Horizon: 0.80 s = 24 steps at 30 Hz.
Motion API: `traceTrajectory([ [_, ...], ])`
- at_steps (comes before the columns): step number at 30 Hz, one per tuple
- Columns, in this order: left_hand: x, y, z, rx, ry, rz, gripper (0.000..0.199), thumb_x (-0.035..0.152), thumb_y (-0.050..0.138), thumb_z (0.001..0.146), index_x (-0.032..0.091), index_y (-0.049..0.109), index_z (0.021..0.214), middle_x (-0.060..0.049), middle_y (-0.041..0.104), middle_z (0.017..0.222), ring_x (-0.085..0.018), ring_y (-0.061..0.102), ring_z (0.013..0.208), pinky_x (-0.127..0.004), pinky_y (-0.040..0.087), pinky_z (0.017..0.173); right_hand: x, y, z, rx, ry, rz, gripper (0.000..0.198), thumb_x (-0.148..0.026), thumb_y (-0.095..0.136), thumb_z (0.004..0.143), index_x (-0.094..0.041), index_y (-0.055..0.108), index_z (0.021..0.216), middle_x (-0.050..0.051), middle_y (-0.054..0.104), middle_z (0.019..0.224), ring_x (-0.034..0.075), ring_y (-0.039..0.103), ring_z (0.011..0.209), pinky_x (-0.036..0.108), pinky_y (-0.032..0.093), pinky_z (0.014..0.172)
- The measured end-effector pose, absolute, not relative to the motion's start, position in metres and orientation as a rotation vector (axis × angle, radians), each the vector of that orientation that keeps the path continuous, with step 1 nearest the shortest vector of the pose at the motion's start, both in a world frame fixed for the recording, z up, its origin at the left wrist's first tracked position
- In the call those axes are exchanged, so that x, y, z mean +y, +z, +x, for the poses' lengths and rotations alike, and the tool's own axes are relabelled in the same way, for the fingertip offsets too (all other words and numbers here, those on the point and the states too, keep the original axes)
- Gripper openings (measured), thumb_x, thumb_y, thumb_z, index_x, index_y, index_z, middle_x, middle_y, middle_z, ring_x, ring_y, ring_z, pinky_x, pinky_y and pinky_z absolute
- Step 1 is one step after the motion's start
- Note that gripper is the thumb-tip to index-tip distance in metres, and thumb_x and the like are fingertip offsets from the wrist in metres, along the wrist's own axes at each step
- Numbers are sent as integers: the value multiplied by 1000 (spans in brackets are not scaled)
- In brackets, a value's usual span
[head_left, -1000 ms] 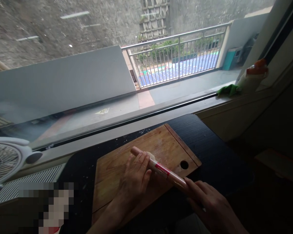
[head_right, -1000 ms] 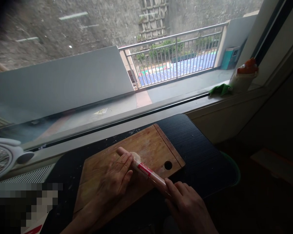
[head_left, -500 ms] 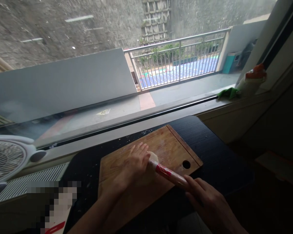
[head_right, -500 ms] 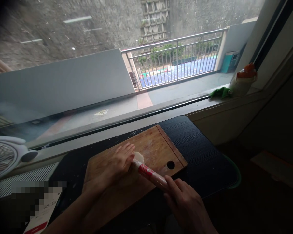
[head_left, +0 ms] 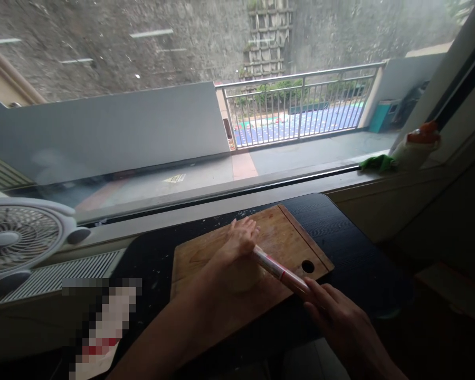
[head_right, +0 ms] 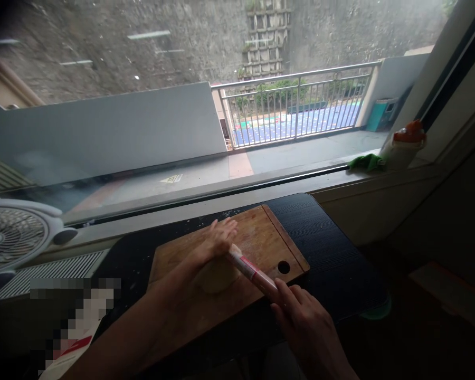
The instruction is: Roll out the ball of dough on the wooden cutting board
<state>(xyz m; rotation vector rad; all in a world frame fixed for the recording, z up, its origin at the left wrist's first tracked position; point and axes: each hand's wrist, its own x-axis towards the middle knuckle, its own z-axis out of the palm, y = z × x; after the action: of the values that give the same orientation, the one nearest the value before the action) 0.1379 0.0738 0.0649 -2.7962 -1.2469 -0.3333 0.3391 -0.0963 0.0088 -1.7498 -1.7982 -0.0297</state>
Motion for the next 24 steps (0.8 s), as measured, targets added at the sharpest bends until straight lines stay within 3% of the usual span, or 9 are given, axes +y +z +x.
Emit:
traceTrajectory([
  [3, 75, 51, 116, -1219, -321, -2797, 44, 30, 30, 93, 17, 45, 132, -8, 46, 137, -21, 33, 132, -44, 24, 111, -100, 2, 340, -1800, -52, -1686, 41, -28, 38, 92, -24, 43, 132, 5, 63, 91, 15, 62, 73, 24, 50, 61],
  [6, 81, 33, 92, -1206, -307, -2726, 48, 32, 31, 93, 9, 43, 132, -13, 43, 138, -24, 33, 132, -49, 20, 111, -91, 10, 347, -1860, -21, -1671, 40, -25, 41, 91, -26, 44, 131, 5, 63, 94, 16, 61, 79, 26, 49, 68],
  [12, 124, 36, 113, -1245, -71, -2780, 40, 26, 30, 92, 11, 55, 120, -13, 51, 132, -25, 40, 128, -48, 29, 106, -41, 28, 372, -1868, 47, -1738, 30, -36, 49, 90, -28, 54, 118, 3, 62, 94, 17, 58, 85, 28, 46, 72],
  [17, 169, 56, 154, -1328, 12, -2867, 38, 23, 33, 91, 19, 54, 122, -8, 47, 136, -23, 39, 128, -48, 29, 105, -29, 24, 371, -1800, -1, -1817, 28, -37, 41, 93, -27, 56, 114, 3, 62, 95, 18, 57, 86, 30, 44, 75],
  [22, 118, 36, 109, -1256, -253, -2832, 43, 30, 28, 94, 16, 45, 131, -6, 41, 141, -22, 26, 135, -50, 15, 111, -48, 21, 366, -1921, -118, -1778, 32, -36, 46, 90, -24, 53, 119, 4, 63, 106, 20, 56, 96, 35, 40, 86],
  [24, 93, 25, 86, -1240, -336, -2818, 47, 30, 27, 94, 14, 37, 137, -6, 36, 144, -20, 23, 137, -47, 16, 112, -49, 21, 366, -1991, -181, -1738, 33, -35, 46, 90, -23, 53, 120, 5, 63, 109, 21, 54, 102, 40, 33, 96],
])
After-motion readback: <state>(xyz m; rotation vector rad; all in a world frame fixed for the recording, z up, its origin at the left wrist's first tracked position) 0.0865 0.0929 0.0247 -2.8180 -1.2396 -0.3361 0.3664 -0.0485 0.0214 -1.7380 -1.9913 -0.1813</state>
